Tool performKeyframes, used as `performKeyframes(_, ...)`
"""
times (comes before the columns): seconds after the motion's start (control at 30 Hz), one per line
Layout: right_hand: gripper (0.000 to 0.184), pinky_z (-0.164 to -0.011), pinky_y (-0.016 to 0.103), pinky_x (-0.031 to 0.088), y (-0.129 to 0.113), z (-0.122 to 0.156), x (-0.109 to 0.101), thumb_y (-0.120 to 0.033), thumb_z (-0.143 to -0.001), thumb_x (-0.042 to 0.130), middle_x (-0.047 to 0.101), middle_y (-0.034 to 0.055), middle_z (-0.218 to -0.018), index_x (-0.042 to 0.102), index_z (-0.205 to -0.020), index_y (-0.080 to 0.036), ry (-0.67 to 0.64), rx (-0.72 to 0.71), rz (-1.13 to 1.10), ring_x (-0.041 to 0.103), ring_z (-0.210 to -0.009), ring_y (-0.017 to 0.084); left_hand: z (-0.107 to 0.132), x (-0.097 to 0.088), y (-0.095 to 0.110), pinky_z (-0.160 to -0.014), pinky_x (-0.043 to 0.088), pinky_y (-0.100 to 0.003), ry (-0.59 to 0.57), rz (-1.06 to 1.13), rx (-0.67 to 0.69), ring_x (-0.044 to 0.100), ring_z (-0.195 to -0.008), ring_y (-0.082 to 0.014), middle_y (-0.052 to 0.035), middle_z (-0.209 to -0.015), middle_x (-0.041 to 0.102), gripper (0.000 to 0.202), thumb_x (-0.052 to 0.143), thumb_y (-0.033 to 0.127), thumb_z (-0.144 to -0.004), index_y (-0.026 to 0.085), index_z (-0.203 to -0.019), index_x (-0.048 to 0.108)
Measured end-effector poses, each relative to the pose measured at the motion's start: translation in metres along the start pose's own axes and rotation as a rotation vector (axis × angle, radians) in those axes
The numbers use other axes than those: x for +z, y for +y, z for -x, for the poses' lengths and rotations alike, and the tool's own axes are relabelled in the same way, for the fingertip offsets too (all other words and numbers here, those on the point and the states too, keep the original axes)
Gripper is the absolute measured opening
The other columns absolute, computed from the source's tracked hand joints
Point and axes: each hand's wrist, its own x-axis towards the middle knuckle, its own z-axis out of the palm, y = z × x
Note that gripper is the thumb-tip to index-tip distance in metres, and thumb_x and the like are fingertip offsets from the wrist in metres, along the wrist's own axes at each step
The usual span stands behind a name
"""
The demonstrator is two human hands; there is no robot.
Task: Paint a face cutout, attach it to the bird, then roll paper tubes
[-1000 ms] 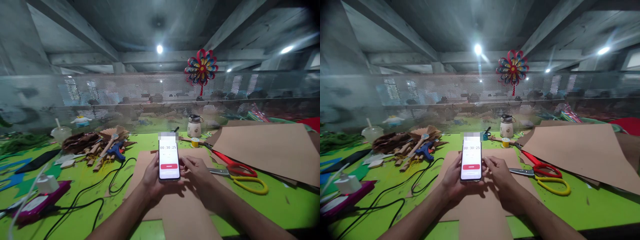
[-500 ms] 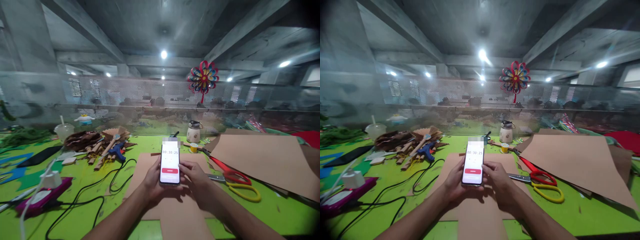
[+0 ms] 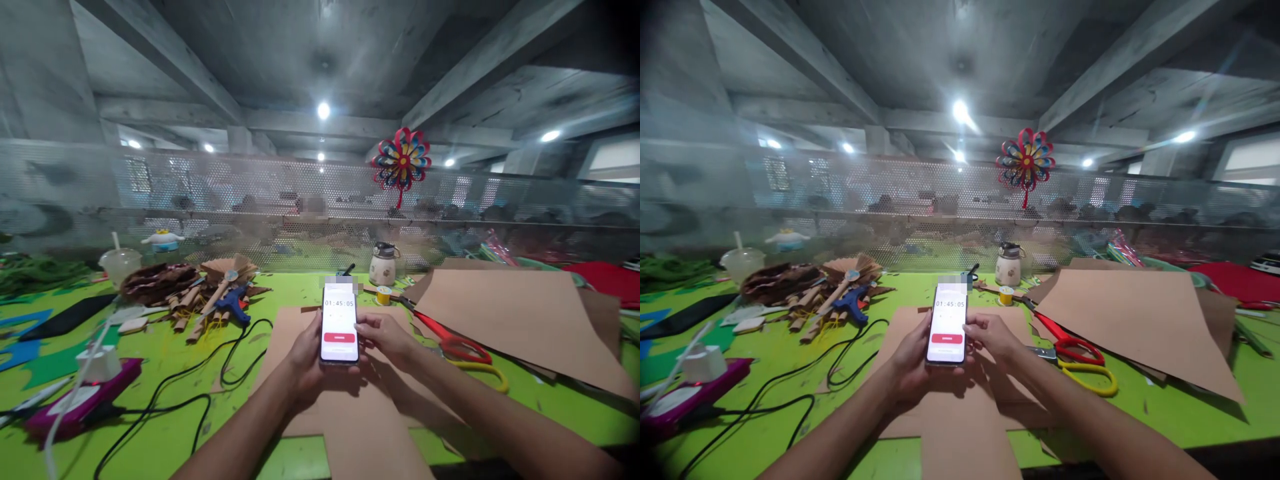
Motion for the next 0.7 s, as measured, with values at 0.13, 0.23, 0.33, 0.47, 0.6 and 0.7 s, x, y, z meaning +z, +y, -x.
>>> performKeyframes(0.13,0.038,-0.050,0.021,0.031,0.000,-0.006,0.004,-0.040,-0.068,0.077,0.060,-0.0009,-0.061,0.069,-0.090,-0.010,-0.013,0.029,-0.083,0.046,-0.049,0.006,-0.003,0.001,0.001,-0.072,0.054,-0.043,0.129,-0.010,0.095,0.070,-0.078,-0.0280,-0.0206,-0.099,0.070,0.058,0.034,0.051,-0.096,0.005,-0.125,0.055)
performKeyframes(0.23,0.039,-0.048,0.021,0.032,0.001,-0.013,0.007,-0.041,-0.064,0.079,0.059,-0.0010,-0.059,0.069,-0.086,-0.009,-0.020,0.052,-0.103,0.046,-0.048,0.006,-0.007,-0.004,0.001,-0.076,0.054,-0.043,0.242,-0.018,0.176,0.070,-0.075,-0.0260,-0.0177,-0.094,0.072,0.052,0.036,0.046,-0.097,0.005,-0.122,0.057)
performKeyframes(0.33,0.040,-0.046,0.020,0.032,0.000,-0.020,0.008,-0.040,-0.064,0.080,0.058,-0.0009,-0.059,0.069,-0.087,-0.009,-0.025,0.049,-0.098,0.046,-0.047,0.006,-0.008,-0.010,0.004,-0.075,0.055,-0.042,0.366,-0.034,0.267,0.071,-0.076,-0.0264,-0.0159,-0.093,0.072,0.049,0.034,0.045,-0.098,0.007,-0.120,0.056)
performKeyframes(0.47,0.040,-0.045,0.020,0.032,-0.003,-0.039,0.004,-0.039,-0.062,0.081,0.059,0.0000,-0.059,0.068,-0.085,-0.009,0.036,0.023,-0.109,0.047,-0.048,0.006,-0.003,-0.013,0.011,-0.073,0.055,-0.036,0.521,-0.069,0.341,0.069,-0.071,-0.0212,-0.0135,-0.081,0.071,0.038,0.035,0.035,-0.098,0.006,-0.110,0.058)
performKeyframes(0.6,0.038,-0.046,0.021,0.034,-0.005,-0.068,-0.008,-0.038,-0.058,0.081,0.061,0.0017,-0.062,0.067,-0.079,-0.009,0.121,-0.048,-0.060,0.048,-0.049,0.007,-0.001,-0.011,0.003,-0.065,0.052,-0.031,0.580,-0.165,0.279,0.063,-0.060,-0.0171,-0.0099,-0.069,0.065,0.024,0.042,0.024,-0.093,0.008,-0.091,0.058)
performKeyframes(0.7,0.034,-0.045,0.021,0.035,-0.006,-0.094,-0.018,-0.034,-0.057,0.081,0.061,0.0012,-0.059,0.066,-0.075,-0.010,0.209,-0.062,-0.021,0.049,-0.048,0.008,-0.004,-0.012,-0.016,-0.060,0.046,-0.028,0.549,-0.303,0.312,0.056,-0.056,-0.0147,-0.0062,-0.069,0.060,0.019,0.049,0.027,-0.089,0.013,-0.079,0.056)
